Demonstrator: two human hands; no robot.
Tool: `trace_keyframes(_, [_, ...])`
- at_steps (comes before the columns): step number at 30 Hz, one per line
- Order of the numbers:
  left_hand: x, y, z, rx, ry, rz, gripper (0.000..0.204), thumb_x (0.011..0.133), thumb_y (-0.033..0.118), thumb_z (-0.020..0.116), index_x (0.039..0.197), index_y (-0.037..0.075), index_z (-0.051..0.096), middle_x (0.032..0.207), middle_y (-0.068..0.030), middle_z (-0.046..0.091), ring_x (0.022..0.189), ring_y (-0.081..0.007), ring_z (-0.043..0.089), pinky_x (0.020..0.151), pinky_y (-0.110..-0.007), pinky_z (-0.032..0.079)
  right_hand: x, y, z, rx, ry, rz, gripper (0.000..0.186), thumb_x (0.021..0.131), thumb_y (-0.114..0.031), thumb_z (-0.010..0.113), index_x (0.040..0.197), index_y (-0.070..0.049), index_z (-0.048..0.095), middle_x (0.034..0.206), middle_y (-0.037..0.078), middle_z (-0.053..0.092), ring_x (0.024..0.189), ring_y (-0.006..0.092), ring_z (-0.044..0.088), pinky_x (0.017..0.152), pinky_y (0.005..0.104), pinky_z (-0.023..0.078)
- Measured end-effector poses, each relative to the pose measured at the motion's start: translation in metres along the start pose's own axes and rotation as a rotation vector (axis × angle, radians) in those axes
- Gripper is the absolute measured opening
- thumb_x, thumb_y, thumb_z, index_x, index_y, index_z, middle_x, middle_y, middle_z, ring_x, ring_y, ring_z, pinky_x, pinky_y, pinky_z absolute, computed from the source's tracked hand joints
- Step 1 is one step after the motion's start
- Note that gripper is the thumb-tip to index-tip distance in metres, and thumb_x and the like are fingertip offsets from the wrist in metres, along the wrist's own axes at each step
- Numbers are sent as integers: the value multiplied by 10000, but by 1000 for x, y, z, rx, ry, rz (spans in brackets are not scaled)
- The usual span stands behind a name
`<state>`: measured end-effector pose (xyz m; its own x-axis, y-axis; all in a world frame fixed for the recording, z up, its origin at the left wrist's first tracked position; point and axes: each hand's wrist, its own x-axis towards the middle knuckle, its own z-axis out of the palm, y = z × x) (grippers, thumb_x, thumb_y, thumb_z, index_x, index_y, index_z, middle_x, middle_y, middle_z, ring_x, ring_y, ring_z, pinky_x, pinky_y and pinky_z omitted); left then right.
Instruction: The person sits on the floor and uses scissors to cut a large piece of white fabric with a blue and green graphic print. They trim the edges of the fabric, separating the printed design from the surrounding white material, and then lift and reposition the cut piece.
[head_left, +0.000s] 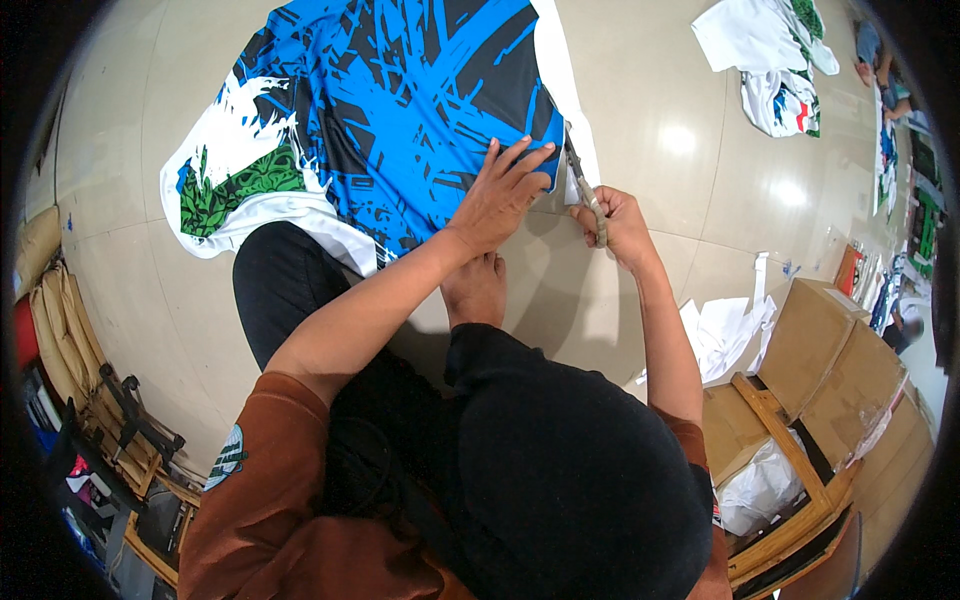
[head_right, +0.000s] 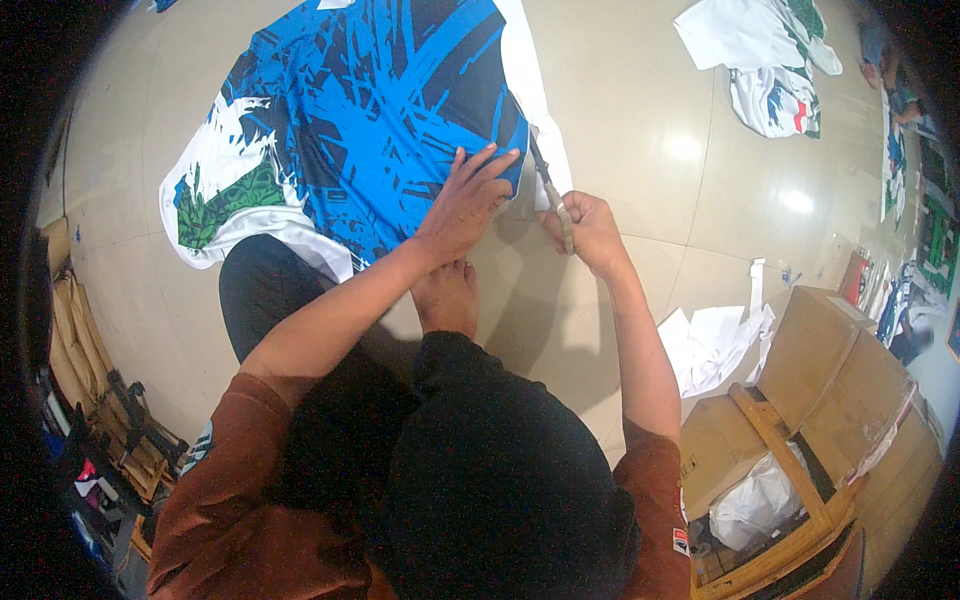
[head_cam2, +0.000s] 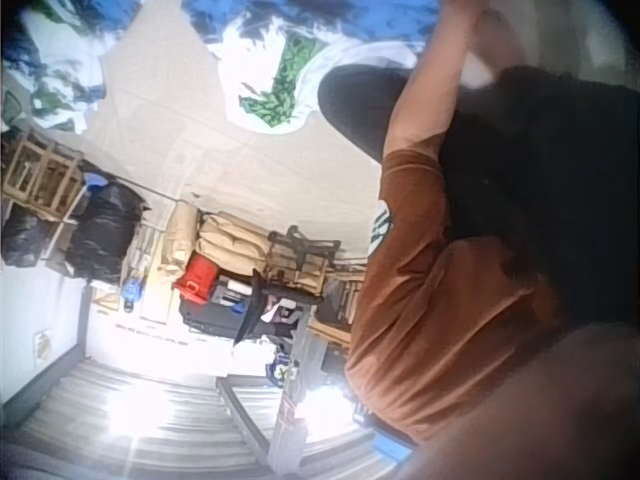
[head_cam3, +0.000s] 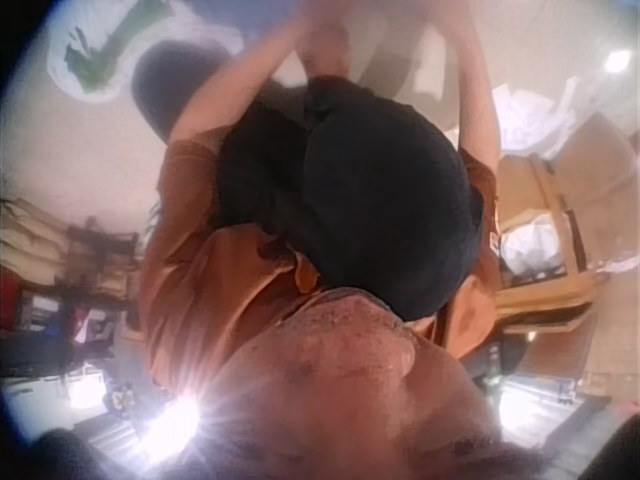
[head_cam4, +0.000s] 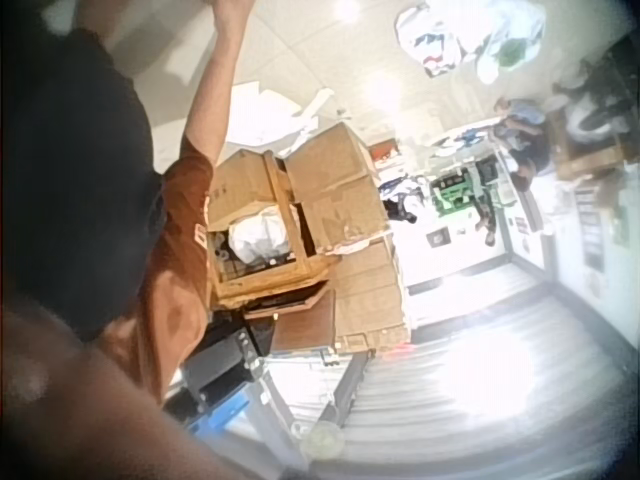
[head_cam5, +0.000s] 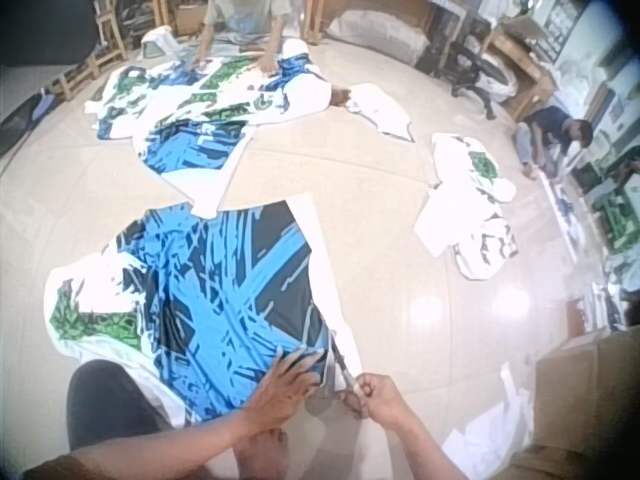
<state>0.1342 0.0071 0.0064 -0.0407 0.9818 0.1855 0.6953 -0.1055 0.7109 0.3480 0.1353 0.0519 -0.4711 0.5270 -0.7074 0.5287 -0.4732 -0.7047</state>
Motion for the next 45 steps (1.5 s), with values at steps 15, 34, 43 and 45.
trace_keyframes(15, [0,-1,0,-69,9,3,214,1003,56,586,1195,122,514,1671,-117,440,1569,-423,357,1268,-729,184,11,-10,9,44,8,-36,236,913,-125,844,906,-42,623,684,14,627,549,92,569,501,251,438])
trace_keyframes(34, [-1,-1,-1,-139,29,-11,166,1037,95,580,1189,130,521,1664,-106,453,1565,-424,364,1277,-717,175,14,-12,20,48,31,-49,263,923,-168,856,903,-39,628,689,6,619,543,90,561,497,251,426])
trace_keyframes(43, [-1,-1,-1,-131,29,-6,199,1020,78,604,1190,128,513,1660,-104,460,1563,-426,365,1276,-716,187,17,-16,23,66,37,-60,275,918,-181,870,896,-41,634,694,7,627,549,85,571,506,245,444])
trace_keyframes(45, [-1,-1,-2,-122,28,-7,209,1016,75,611,1192,128,510,1659,-103,460,1562,-425,366,1276,-713,193,17,-16,24,79,38,-53,268,917,-172,870,898,-42,637,698,9,633,552,84,575,510,241,451])
